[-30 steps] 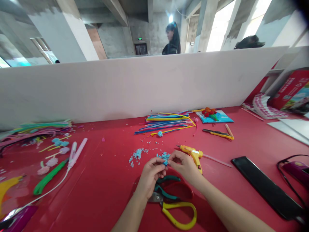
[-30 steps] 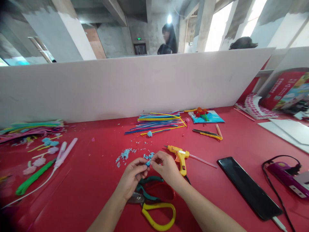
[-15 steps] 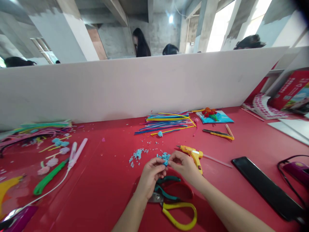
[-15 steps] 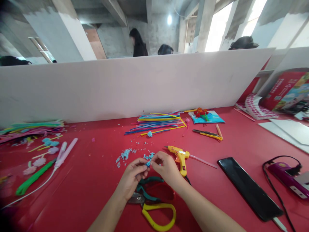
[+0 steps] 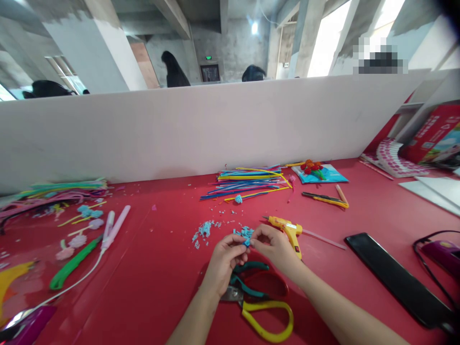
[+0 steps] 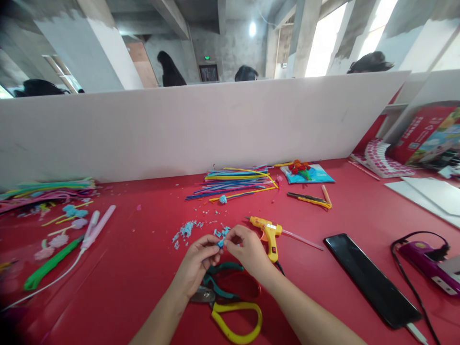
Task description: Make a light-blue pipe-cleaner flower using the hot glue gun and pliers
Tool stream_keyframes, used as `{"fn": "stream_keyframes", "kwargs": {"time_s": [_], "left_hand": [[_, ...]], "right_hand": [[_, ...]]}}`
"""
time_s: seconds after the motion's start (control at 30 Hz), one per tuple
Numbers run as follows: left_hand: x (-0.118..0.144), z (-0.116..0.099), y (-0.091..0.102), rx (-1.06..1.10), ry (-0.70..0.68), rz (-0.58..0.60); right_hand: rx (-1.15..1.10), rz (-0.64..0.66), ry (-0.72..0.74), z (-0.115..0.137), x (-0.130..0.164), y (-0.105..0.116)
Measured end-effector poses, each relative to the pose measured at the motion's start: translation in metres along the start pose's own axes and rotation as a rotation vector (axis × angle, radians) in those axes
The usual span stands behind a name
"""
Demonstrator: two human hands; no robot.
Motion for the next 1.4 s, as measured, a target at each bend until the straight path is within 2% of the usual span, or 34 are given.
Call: {"fn": "stream_keyframes", "kwargs": {"time_s": [0.5,0.83,1.4], "left_hand": [[-0.002,0.003,0.002,0.004,-0.005,0.007],[0.001,-0.001,-0.004,0.035,-0.018,0.049],[0.002,-0.002,-0.009,0.055,-0.015,0.084]], "right_hand": [[-0.03,-0.006,0.001,-0.001,0.0,0.001],[-0.195,0.001,-0.016,-0.001,-0.002,0.006],[-0.247,0.112,-0.027,0.003,0.002,-0.006]]}}
Point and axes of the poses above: each hand's wrist, its own x-axis away from the middle knuckle, its own y-axis out of the back of the hand, z = x × y, the point moved 9 cm from there along -x, towards the middle knuckle, and after that the axes turned 6 degrees about z, right-handed, at the moved point
